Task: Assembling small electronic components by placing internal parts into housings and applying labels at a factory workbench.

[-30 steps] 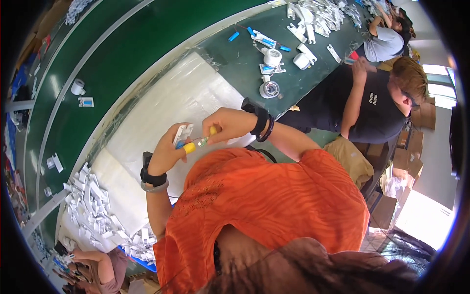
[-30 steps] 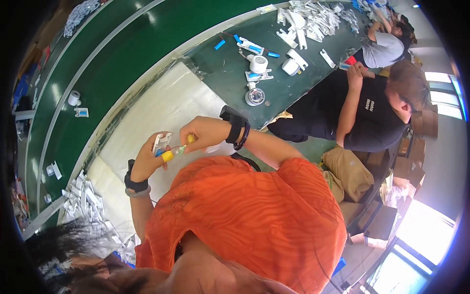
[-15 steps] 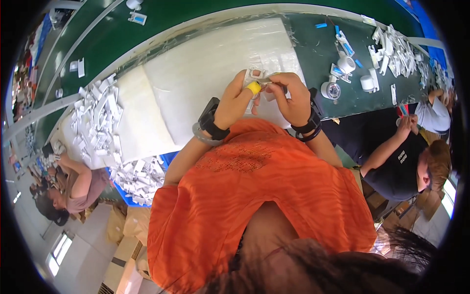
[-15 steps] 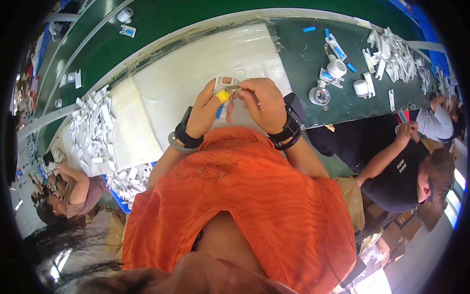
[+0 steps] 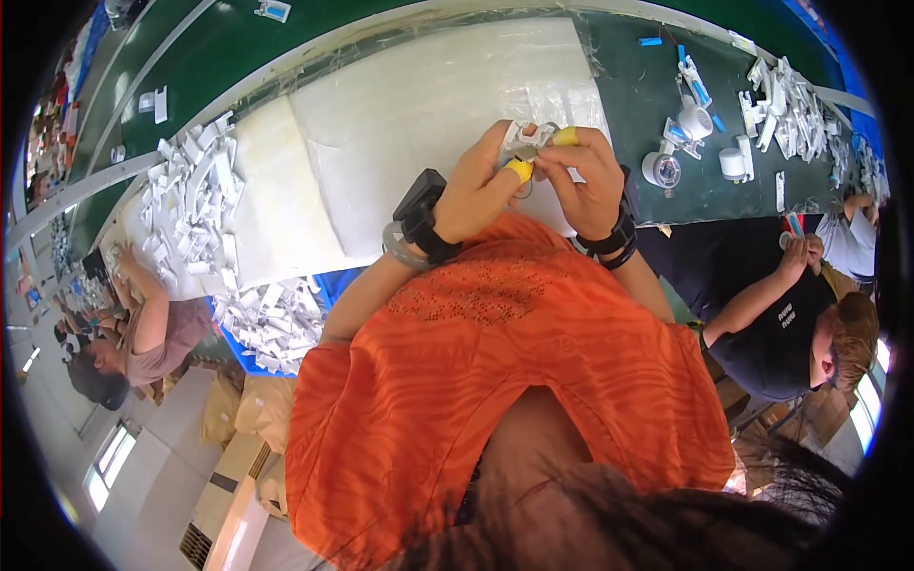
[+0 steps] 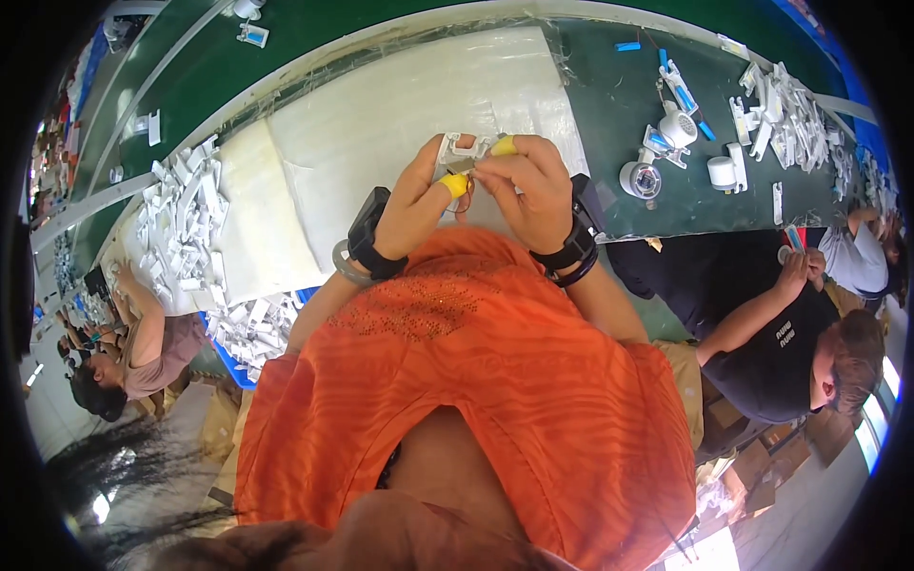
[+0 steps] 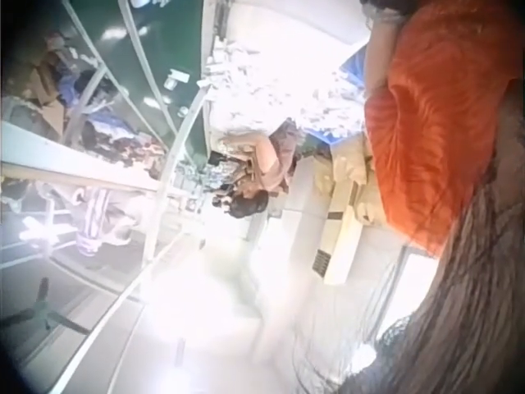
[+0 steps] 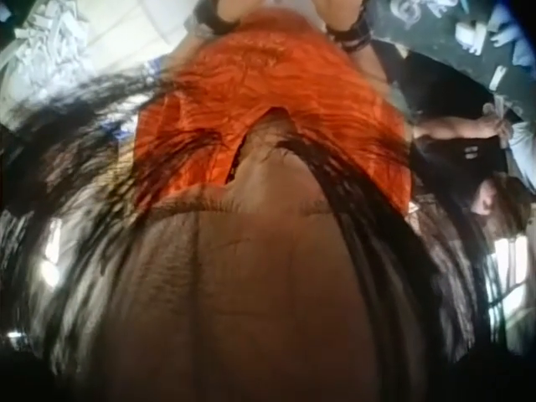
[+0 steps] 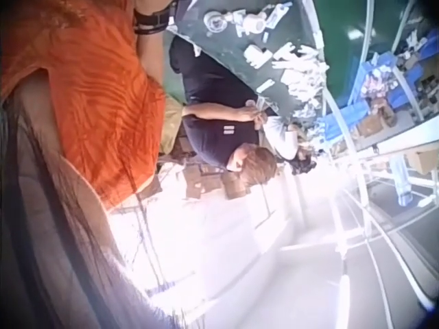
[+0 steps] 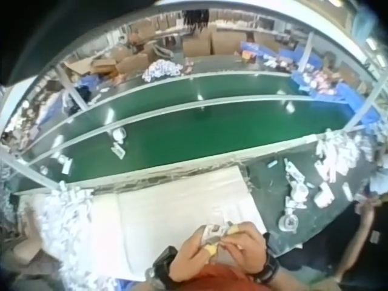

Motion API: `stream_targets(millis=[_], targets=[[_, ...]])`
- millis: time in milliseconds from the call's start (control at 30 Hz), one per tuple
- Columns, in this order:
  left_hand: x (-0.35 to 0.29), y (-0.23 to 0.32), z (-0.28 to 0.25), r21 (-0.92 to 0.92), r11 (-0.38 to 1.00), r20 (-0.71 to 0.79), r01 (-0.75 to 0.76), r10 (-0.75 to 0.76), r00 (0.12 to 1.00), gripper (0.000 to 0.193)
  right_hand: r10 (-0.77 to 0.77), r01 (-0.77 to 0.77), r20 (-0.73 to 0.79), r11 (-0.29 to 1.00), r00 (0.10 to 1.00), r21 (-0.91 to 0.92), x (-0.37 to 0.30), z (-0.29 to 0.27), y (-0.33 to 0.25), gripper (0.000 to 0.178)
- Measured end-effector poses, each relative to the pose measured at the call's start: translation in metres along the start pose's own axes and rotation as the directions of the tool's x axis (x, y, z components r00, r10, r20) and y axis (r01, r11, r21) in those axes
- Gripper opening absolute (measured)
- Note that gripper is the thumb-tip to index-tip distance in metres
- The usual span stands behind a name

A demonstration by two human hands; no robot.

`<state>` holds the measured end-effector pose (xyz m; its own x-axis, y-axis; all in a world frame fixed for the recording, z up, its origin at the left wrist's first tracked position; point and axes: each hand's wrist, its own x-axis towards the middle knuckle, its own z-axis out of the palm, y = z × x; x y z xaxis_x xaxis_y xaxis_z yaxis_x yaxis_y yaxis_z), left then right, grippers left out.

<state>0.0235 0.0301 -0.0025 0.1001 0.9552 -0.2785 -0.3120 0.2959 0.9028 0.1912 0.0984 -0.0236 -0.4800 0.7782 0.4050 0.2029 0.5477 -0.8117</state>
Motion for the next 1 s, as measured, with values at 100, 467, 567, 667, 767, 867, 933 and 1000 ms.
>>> stream_targets(millis=[100, 467, 567, 667, 767, 867, 933, 1000], targets=[[0.000, -0.002, 0.000, 0.058, 0.998, 0.007, -0.023, 0.022, 1.000, 0.043, -0.012, 0.012, 0.001, 1.000, 1.000, 0.003, -0.001, 0.000, 0.001, 0.023], [-0.002, 0.000, 0.004, 0.227, 0.968, -0.025, -0.106, 0.115, 0.993, 0.042, -0.138, 0.136, -0.005, 0.984, 0.990, -0.117, 0.000, -0.002, 0.004, 0.023], [-0.002, -0.002, 0.004, 0.233, 0.970, -0.038, -0.074, 0.085, 0.996, 0.042, -0.164, 0.161, -0.011, 0.977, 0.986, -0.139, 0.000, -0.002, 0.005, 0.024], [-0.004, 0.000, 0.003, 0.142, 0.986, -0.015, -0.087, 0.090, 0.996, 0.042, -0.169, 0.165, -0.009, 0.972, 0.986, -0.166, 0.001, -0.002, 0.002, 0.025], [-0.005, -0.010, 0.000, 0.199, 0.965, -0.003, -0.172, 0.176, 0.984, 0.040, -0.218, 0.213, 0.000, 0.954, 0.976, -0.209, 0.002, -0.002, -0.002, 0.025], [0.004, -0.020, 0.002, 0.387, 0.821, 0.019, -0.420, 0.448, 0.894, 0.038, -0.211, 0.212, 0.028, 0.953, 0.977, -0.215, 0.004, -0.005, -0.003, 0.026], [-0.001, -0.017, 0.003, 0.372, 0.869, -0.007, -0.327, 0.355, 0.935, 0.037, -0.207, 0.209, 0.028, 0.956, 0.978, -0.208, 0.003, -0.006, -0.002, 0.026], [-0.003, -0.017, 0.005, 0.353, 0.906, -0.034, -0.231, 0.259, 0.965, 0.036, -0.205, 0.207, 0.031, 0.958, 0.978, -0.200, 0.002, -0.006, -0.001, 0.027]])
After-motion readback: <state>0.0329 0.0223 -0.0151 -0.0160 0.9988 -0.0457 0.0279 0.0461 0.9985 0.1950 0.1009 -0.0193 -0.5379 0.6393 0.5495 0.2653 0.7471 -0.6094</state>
